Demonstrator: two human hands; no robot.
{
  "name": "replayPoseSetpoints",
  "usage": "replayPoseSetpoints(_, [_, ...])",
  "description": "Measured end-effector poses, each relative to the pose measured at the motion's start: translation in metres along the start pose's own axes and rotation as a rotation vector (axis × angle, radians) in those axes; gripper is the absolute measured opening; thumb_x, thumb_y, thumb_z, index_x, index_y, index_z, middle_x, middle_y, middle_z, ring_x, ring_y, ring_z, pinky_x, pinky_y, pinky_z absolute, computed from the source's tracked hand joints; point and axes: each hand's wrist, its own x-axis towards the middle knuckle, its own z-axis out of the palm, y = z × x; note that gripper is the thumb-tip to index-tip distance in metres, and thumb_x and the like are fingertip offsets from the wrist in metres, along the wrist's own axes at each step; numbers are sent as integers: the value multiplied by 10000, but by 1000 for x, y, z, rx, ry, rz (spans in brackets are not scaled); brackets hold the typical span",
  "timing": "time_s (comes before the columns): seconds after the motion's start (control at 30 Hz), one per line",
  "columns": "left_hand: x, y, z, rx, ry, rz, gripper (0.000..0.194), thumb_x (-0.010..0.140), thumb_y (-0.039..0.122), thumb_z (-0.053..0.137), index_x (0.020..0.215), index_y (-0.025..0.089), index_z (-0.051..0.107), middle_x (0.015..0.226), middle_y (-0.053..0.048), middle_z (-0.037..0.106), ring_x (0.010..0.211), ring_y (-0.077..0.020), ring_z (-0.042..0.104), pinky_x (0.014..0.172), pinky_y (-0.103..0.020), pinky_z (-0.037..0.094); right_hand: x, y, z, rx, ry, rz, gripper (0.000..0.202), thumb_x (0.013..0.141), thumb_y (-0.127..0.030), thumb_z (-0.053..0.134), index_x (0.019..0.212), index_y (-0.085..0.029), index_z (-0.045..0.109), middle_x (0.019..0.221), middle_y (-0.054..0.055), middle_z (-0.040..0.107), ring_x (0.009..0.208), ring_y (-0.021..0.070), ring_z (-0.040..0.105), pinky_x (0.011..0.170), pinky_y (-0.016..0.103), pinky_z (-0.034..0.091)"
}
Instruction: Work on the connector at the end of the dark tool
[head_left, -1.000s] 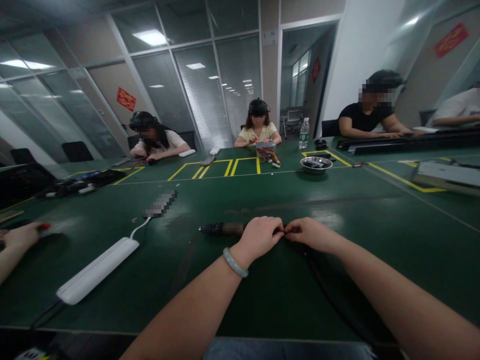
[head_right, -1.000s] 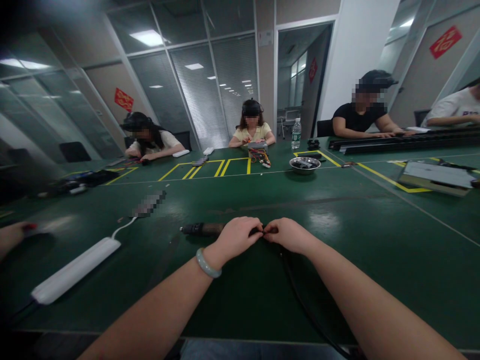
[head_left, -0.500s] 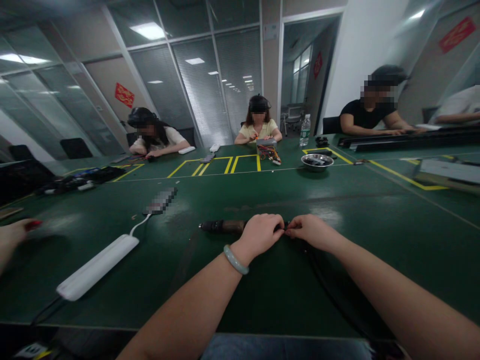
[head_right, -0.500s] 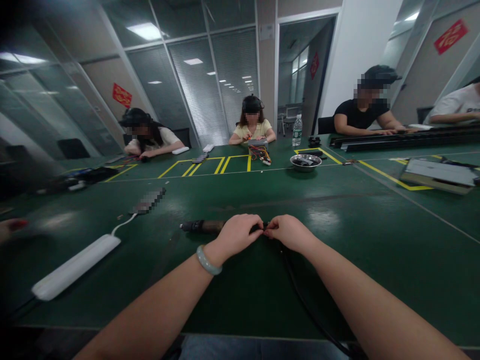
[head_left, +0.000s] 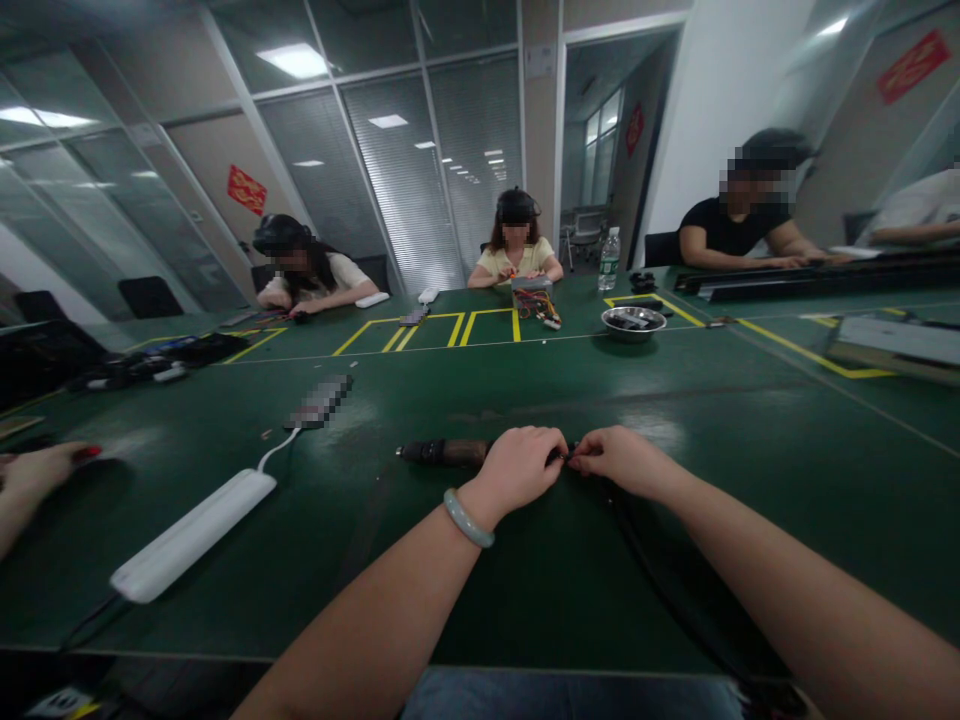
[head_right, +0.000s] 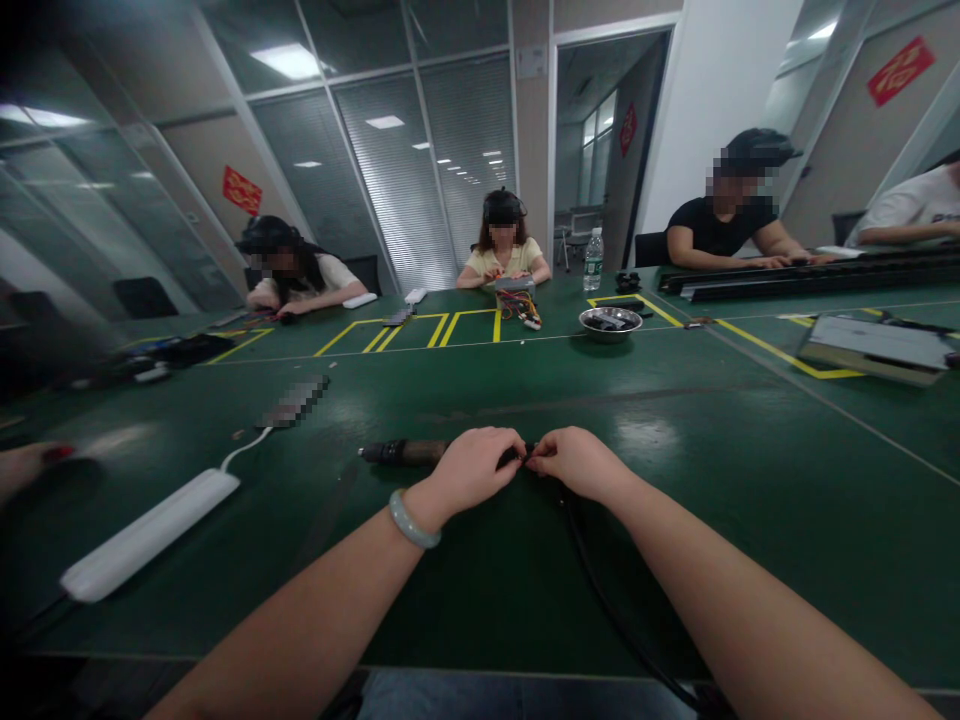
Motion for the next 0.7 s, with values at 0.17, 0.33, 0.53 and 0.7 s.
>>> replayPoseSetpoints(0.17, [-1,-1,1,17,-6,-15,123,907,278,536,1014,224,564,980,-8,632,912,-177,599,821,-343,455,0,-1,0,0,-4,8,205,801,-394,619,832,-233,741,760,-4,726,673,155,639,569,227,410])
replayPoseSetpoints(0.33, [-1,0,1,18,23,-8,124,904,276,540,1016,224,553,969,-1,628,895,-172,595,806,-341,455,-1,-2,-1,0,-4,8,208,800,-396,615,844,-236,741,759,-10,725,670,149,639,556,223,401])
replayPoseSetpoints(0.53, [0,1,0,39,-1,11,94,903,224,520,971,222,585,970,-13,636,928,-182,592,834,-336,454,0,1,1,6,2,-5,231,803,-408,602,830,-219,732,738,1,721,643,155,632,537,232,389])
replayPoseSetpoints(0.7, [0,1,1,52,32,32,101,908,202,509,966,229,587,981,-6,638,942,-172,591,963,-379,404,1,1,0,0,3,-8,245,798,-413,598,844,-218,738,761,13,728,666,169,639,554,236,402])
